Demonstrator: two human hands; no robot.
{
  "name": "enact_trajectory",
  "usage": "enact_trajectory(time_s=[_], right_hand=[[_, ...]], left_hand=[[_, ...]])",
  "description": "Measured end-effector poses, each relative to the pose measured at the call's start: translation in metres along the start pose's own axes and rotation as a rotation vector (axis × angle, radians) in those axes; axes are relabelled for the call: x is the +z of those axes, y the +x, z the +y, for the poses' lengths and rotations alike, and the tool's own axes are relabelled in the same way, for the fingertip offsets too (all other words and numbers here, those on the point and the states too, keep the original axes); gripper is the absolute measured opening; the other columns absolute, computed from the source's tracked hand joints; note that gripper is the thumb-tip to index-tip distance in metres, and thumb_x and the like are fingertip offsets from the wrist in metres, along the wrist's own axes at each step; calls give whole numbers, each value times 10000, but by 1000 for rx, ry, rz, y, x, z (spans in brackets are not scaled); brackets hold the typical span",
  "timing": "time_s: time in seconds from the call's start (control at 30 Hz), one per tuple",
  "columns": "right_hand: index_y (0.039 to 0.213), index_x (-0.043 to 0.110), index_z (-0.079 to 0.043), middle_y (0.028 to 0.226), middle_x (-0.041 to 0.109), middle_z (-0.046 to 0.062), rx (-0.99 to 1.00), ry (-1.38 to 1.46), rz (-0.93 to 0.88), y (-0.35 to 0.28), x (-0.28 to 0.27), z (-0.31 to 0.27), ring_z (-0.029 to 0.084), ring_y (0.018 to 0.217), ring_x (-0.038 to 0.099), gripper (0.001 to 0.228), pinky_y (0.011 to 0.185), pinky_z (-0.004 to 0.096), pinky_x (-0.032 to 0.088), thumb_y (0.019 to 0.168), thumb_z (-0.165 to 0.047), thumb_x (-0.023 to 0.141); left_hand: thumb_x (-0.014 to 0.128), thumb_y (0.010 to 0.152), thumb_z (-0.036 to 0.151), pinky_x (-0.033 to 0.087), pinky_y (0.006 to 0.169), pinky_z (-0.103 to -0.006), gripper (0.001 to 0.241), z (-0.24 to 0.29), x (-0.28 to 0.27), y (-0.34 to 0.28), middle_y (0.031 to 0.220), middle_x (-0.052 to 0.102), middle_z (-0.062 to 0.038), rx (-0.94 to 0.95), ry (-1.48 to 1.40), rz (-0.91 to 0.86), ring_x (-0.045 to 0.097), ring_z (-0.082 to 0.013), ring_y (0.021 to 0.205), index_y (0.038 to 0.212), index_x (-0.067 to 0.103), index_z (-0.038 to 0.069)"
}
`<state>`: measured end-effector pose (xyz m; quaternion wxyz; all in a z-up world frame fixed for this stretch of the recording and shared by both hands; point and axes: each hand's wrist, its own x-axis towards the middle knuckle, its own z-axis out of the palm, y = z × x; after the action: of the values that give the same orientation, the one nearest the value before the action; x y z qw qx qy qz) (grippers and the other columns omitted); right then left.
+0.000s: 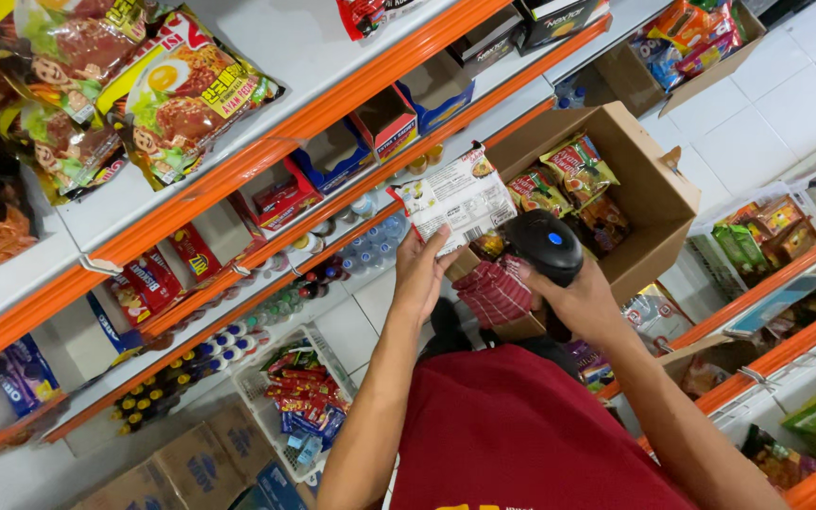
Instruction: The person scans barcodes on individual noodle packets using a handheld scanner and places the scanned items into a cardboard box.
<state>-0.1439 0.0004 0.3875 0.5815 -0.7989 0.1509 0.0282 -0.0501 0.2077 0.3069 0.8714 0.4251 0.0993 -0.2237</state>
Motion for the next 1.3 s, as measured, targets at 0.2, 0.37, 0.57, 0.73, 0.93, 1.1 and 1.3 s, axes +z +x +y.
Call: enact_trajectory(time_s=[0.2,0.37,0.57,0.73,0.93,1.1,1.3], right_hand=[[938,681,-41,630,670,45,116,-88,-141,-6,10,-6,121,570,638,271,576,311,526,858,-277,789],[887,682,-16,624,690,41,52,-143,-222,-9,12,-13,114,561,661,291,569,296,545,895,-283,798],[1106,638,-59,684,668,19,79,-67,-208,-13,14,-22,105,540,620,353,527,294,531,836,-236,781],[1023,636,-14,715,687,28,66,-69,-138,-6,8,-1,116,639,658,308,617,302,539,867,-221,803],[1253,644,-63,1010,736,82,188,463,97,37,4,-7,167,797,723,349,696,348,583,924,-165,700],[1406,529,-64,1295,655,88,-23,782,33,52,15,-43,200,1096,688,488,898,373,572,943,-95,678],[1440,543,-52,1395,625,61,-189,845,3,58,29,-76,197,1251,596,650,1052,371,509,833,104,715]], left_hand=[[617,1025,176,555,1066,-425,379,-3,-3,4,1349,636,-115,28,-35,-7,629,-236,1251,1370,546,35],[631,1021,183,566,1036,-429,354,-7,-6,7,1298,659,-108,53,-73,6,658,-230,1174,1334,566,31],[634,1016,184,577,1038,-414,336,-5,-4,9,1293,671,-106,46,-72,16,671,-224,1182,1311,567,40],[656,986,170,580,1012,-402,363,-7,-4,7,1295,668,-95,51,-58,42,667,-216,1183,1311,560,41],[757,944,101,550,1029,-393,493,-6,25,-15,1296,694,-113,418,300,145,663,-244,1185,1383,566,-14],[782,899,41,497,1138,-426,599,26,65,-44,1449,620,-167,957,882,167,592,-311,1366,1462,576,66],[791,827,99,342,1251,-532,660,75,85,-56,1570,437,-169,1130,1235,147,374,-407,1500,1451,578,82]])
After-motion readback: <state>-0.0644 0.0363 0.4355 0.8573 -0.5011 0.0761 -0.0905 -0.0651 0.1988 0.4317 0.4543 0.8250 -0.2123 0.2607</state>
